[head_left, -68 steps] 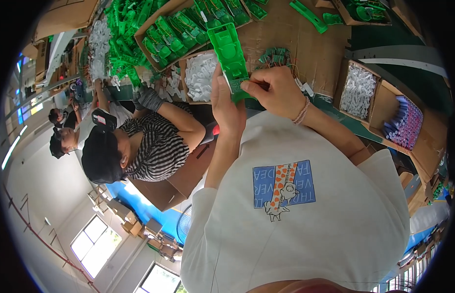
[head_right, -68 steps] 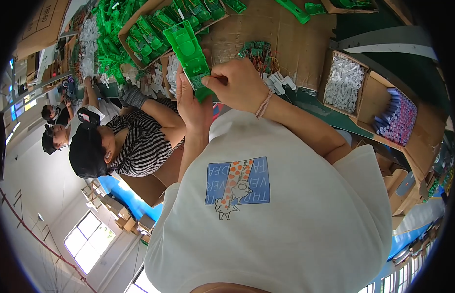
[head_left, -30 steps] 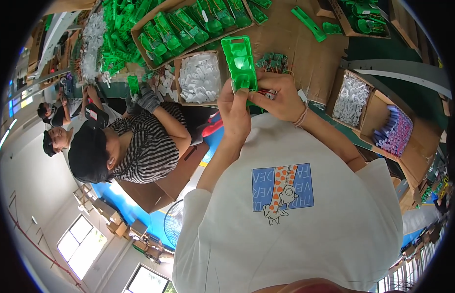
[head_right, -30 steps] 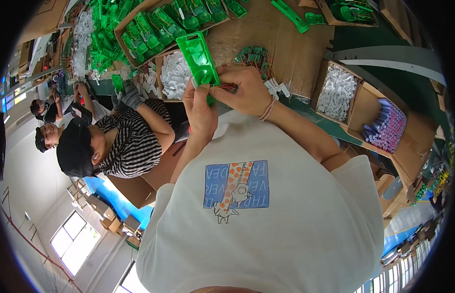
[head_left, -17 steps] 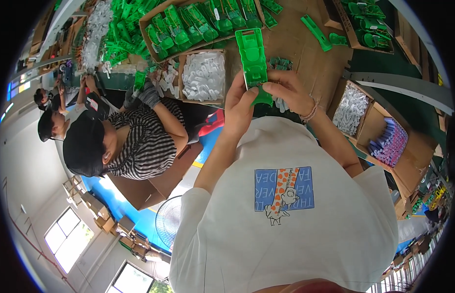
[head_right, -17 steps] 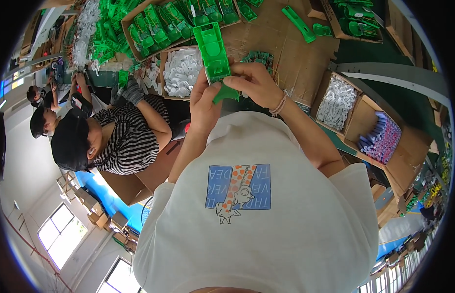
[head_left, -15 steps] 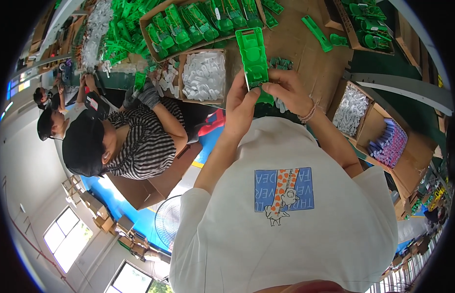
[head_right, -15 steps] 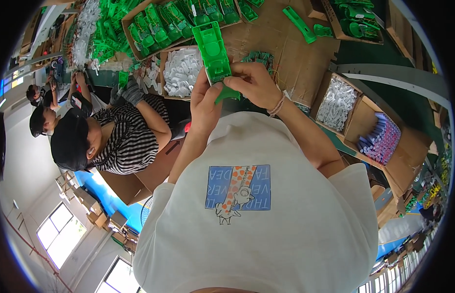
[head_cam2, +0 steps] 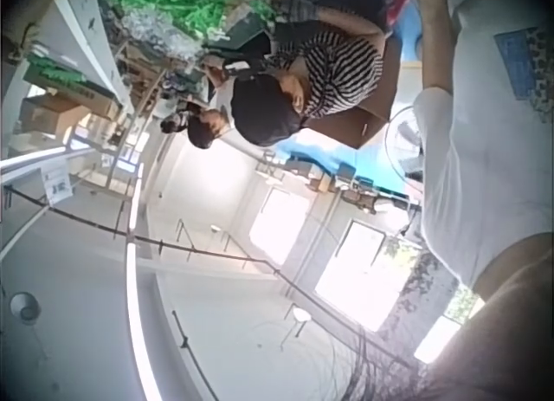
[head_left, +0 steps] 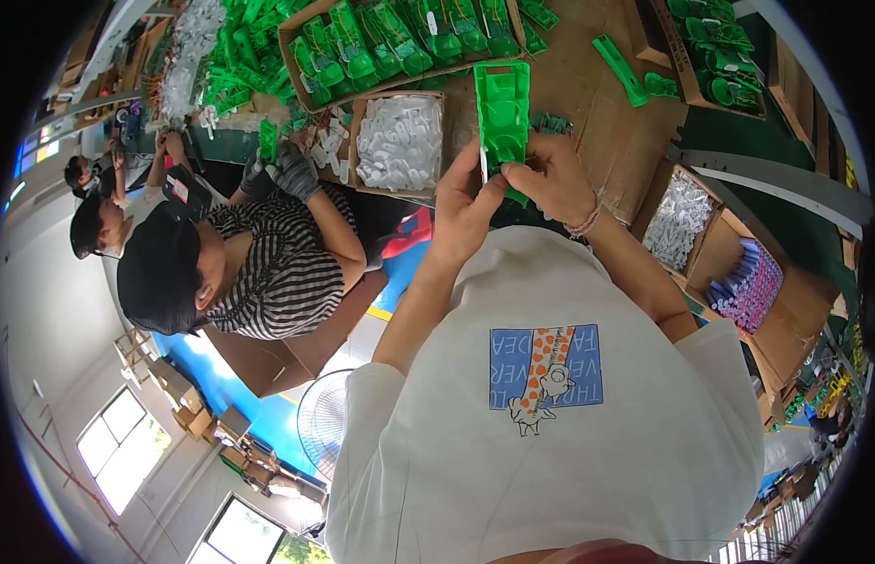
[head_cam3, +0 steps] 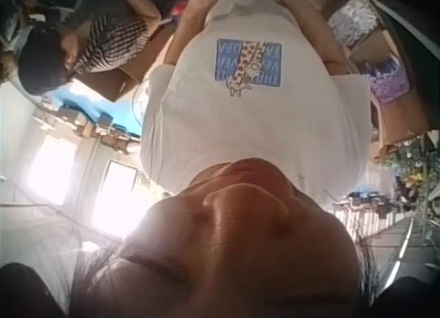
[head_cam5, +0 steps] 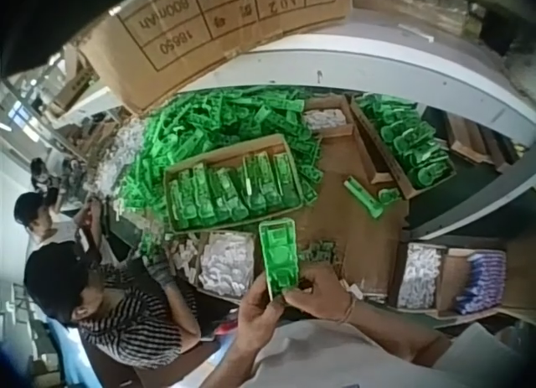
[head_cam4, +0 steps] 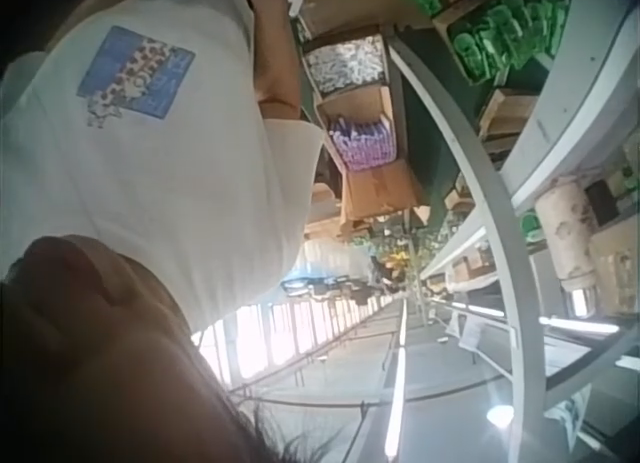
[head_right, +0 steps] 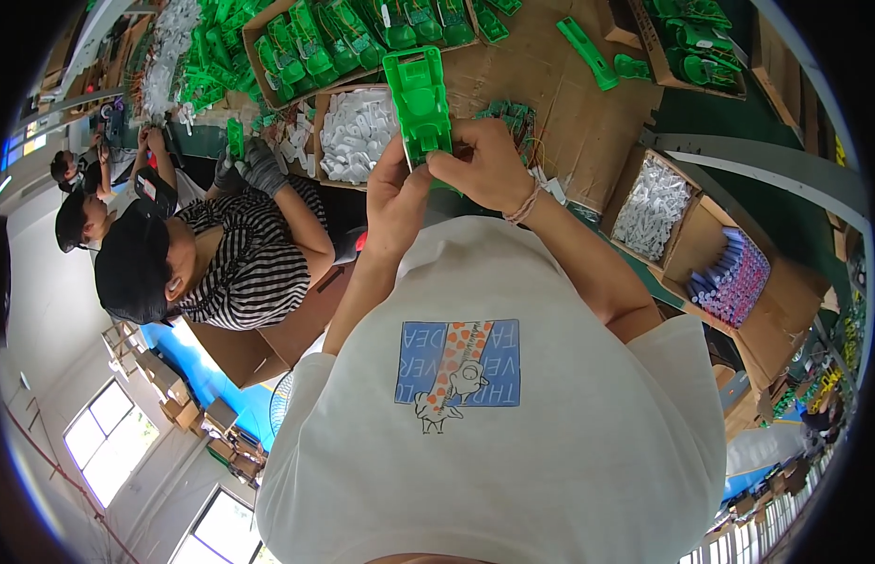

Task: Assembling small components into green plastic housings at a factory workbench.

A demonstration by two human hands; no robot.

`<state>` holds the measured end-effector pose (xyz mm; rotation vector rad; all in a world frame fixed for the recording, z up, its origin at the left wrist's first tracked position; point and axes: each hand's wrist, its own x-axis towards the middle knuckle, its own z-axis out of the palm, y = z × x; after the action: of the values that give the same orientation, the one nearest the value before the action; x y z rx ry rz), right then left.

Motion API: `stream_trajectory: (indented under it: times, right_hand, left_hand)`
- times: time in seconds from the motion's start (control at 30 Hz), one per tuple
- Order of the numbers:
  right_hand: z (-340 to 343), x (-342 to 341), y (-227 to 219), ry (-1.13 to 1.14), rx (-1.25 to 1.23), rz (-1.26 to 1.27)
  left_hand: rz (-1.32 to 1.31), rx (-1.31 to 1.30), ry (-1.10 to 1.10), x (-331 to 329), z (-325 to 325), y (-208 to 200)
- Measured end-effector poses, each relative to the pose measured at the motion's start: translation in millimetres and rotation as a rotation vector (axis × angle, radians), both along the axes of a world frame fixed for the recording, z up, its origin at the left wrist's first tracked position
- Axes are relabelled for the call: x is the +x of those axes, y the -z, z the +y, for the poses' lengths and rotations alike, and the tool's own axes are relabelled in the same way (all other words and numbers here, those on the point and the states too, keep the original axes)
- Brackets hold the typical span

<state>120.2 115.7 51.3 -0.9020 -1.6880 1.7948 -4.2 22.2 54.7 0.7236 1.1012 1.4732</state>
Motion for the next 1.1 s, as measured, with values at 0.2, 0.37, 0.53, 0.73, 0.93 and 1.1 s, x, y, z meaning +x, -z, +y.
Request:
stream_trajectory:
  times: [0.2,0.37,0.53,0.73,0.93,1.1]
  right_hand:
    - [2.8,-6.0,1.7,0.065,0.122,-0.058]
    - [12.2,-10.6,27.7,0.021,0.119,-0.055]
    - [5.5,4.1,23.8,-0.130,-0.370,0.180]
    - [4.8,13.4,10.0,-0.159,-0.414,0.143]
    - [-14.8,-10.3,16.9,-0.057,-0.132,0.079]
    - [-12.0,-9.9,6.1,-0.143,-0.125,-0.116]
  left_hand:
    - [-0.018,0.018,0.022,-4.3,6.8,5.2]
    - [-0.112,-0.019,-0.009,-12.9,19.4,16.7]
    - [-0.369,-0.142,0.067,-16.8,21.4,-3.9]
    - [-0.558,-0.077,0.103,-12.7,18.5,3.7]
    - [-0.410,0.013,0.000,-17.0,10.2,9.0]
    - [-0.342,-0.132,-0.037,-26.2,2.0,16.9]
